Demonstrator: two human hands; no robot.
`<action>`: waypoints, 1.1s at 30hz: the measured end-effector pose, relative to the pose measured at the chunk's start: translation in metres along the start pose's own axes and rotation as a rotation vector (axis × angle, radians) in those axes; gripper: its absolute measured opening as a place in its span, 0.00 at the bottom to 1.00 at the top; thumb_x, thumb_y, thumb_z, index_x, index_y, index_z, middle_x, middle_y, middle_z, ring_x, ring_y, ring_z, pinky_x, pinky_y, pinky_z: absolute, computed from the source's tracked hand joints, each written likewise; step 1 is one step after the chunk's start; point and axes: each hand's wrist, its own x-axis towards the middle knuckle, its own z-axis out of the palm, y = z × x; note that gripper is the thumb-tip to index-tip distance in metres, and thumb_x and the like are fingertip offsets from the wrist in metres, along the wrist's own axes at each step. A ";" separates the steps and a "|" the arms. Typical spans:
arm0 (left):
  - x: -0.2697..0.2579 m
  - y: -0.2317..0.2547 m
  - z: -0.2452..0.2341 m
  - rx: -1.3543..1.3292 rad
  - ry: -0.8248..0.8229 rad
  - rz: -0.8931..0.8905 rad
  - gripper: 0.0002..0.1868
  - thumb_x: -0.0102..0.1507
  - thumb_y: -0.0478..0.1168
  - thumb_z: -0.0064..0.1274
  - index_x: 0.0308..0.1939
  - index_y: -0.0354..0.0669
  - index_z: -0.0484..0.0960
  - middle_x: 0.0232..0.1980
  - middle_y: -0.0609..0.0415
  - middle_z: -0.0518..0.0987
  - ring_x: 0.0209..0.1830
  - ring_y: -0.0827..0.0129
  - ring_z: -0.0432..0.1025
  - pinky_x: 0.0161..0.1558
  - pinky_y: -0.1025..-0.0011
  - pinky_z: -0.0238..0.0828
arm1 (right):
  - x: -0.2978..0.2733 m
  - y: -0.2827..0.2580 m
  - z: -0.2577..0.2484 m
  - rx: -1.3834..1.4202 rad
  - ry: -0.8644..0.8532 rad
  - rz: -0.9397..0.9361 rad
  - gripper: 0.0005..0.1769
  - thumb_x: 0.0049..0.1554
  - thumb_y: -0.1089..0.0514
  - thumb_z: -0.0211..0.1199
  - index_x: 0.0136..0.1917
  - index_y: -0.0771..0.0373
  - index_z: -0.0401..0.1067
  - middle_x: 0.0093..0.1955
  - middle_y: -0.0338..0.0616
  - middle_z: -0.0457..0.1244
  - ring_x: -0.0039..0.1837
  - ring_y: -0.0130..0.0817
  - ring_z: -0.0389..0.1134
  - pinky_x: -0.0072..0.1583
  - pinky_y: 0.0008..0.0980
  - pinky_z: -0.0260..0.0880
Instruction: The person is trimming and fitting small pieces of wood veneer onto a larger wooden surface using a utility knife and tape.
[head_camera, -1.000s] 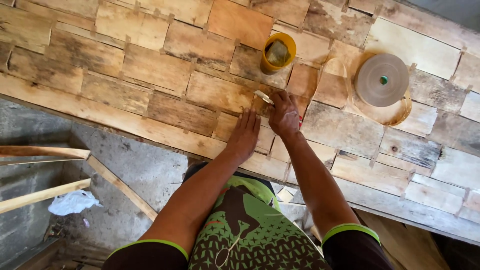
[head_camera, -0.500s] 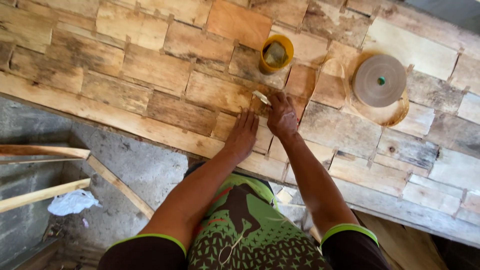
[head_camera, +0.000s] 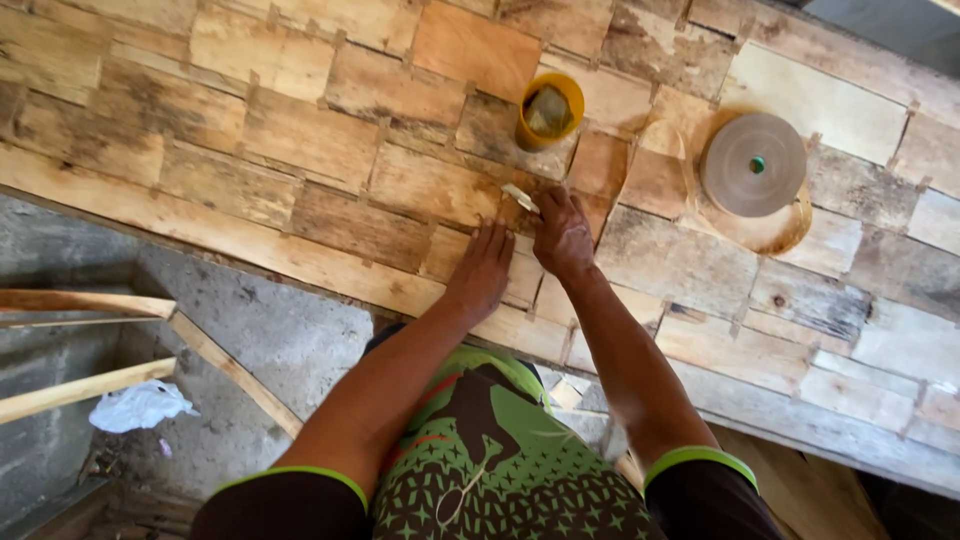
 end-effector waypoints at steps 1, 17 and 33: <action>0.001 -0.002 0.004 0.011 0.008 -0.003 0.38 0.67 0.43 0.50 0.76 0.26 0.55 0.81 0.28 0.47 0.82 0.37 0.41 0.79 0.50 0.37 | 0.007 0.001 0.002 0.002 0.010 -0.008 0.18 0.52 0.67 0.63 0.58 0.65 0.72 0.60 0.55 0.64 0.59 0.59 0.63 0.62 0.51 0.63; 0.003 0.003 0.001 -0.152 -0.033 -0.041 0.38 0.67 0.43 0.48 0.76 0.28 0.53 0.82 0.31 0.44 0.83 0.40 0.37 0.79 0.53 0.33 | -0.011 -0.008 0.004 0.021 0.012 0.121 0.15 0.58 0.67 0.62 0.59 0.67 0.73 0.58 0.53 0.65 0.59 0.52 0.66 0.62 0.49 0.69; -0.004 -0.002 -0.016 -0.186 -0.113 -0.004 0.45 0.67 0.47 0.51 0.78 0.26 0.46 0.82 0.28 0.38 0.83 0.38 0.31 0.79 0.52 0.30 | 0.014 -0.009 0.010 -0.161 -0.018 0.048 0.22 0.50 0.72 0.62 0.59 0.66 0.73 0.59 0.51 0.65 0.58 0.50 0.66 0.65 0.47 0.66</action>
